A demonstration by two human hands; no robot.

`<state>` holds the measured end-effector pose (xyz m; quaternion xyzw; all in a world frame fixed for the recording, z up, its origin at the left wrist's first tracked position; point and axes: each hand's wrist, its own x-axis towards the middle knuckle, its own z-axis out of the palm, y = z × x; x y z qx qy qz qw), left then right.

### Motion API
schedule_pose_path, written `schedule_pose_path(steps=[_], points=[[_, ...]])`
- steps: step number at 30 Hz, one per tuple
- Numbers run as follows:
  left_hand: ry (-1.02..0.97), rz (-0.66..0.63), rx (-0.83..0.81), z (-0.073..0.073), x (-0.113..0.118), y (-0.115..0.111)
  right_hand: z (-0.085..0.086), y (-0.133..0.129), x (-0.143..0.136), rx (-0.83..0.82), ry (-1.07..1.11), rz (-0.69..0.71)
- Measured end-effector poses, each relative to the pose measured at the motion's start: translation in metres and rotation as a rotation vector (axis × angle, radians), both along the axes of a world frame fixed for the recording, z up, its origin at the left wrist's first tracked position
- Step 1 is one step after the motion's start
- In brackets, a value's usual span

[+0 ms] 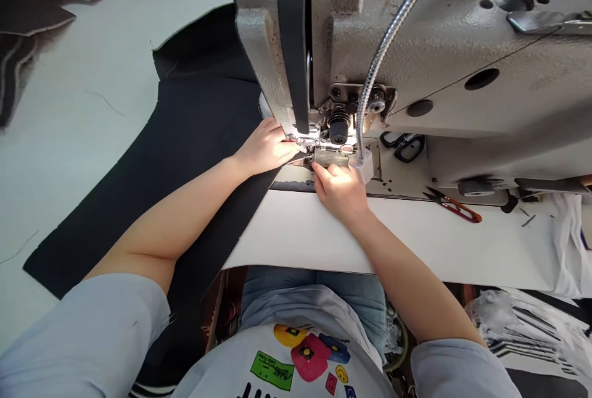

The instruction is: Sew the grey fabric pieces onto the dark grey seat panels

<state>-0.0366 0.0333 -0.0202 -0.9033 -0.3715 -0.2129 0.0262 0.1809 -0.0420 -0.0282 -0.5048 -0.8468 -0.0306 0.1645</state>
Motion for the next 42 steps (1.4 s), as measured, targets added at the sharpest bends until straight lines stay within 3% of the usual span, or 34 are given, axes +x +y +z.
schedule_pose_path(steps=[3, 6, 9, 11, 15, 18, 20, 23, 27, 30, 32, 34, 36, 39, 42], points=[[-0.02, 0.015, -0.024, -0.001, -0.002, -0.003, 0.002, 0.0, 0.002, 0.017, 0.005, 0.016], [-0.125, 0.169, 0.005, -0.01, -0.013, 0.0, 0.005, -0.006, 0.008, -0.012, -0.006, 0.056], [-0.296, 0.413, 0.064, -0.031, -0.03, 0.018, 0.008, -0.018, 0.015, -0.067, -0.028, 0.137], [-0.373, 0.502, 0.09, -0.048, -0.04, 0.036, 0.009, -0.025, 0.017, -0.101, -0.029, 0.162], [-0.407, 0.457, 0.076, -0.067, -0.04, 0.067, 0.009, -0.029, 0.013, -0.124, 0.002, 0.124], [-0.419, 0.381, -0.001, -0.058, -0.028, 0.068, 0.009, -0.027, 0.009, -0.132, 0.033, 0.103], [-0.449, 0.38, -0.086, -0.044, -0.02, 0.052, 0.009, -0.027, 0.01, -0.141, 0.049, 0.105], [-0.505, 0.47, -0.26, -0.021, -0.021, 0.002, 0.008, -0.029, 0.014, -0.131, 0.076, 0.11], [-0.511, 0.614, -0.399, 0.009, -0.059, -0.101, 0.005, -0.031, 0.02, -0.08, 0.086, 0.114], [-0.51, 0.68, -0.428, 0.039, -0.094, -0.174, 0.002, -0.029, 0.008, -0.03, 0.083, 0.159], [-0.532, 0.523, -0.468, 0.057, -0.105, -0.202, 0.002, -0.027, -0.012, 0.01, 0.132, 0.248], [-0.556, 0.23, -0.515, 0.062, -0.102, -0.212, 0.003, -0.026, -0.036, 0.077, 0.195, 0.381], [-0.555, 0.018, -0.462, 0.051, -0.089, -0.211, 0.006, -0.028, -0.055, 0.149, 0.187, 0.565], [-0.398, -0.197, -0.289, 0.022, -0.066, -0.206, 0.01, -0.035, -0.063, 0.125, 0.07, 0.815], [-0.259, -0.357, -0.224, 0.006, -0.063, -0.203, 0.012, -0.047, -0.046, 0.008, 0.061, 0.79]])
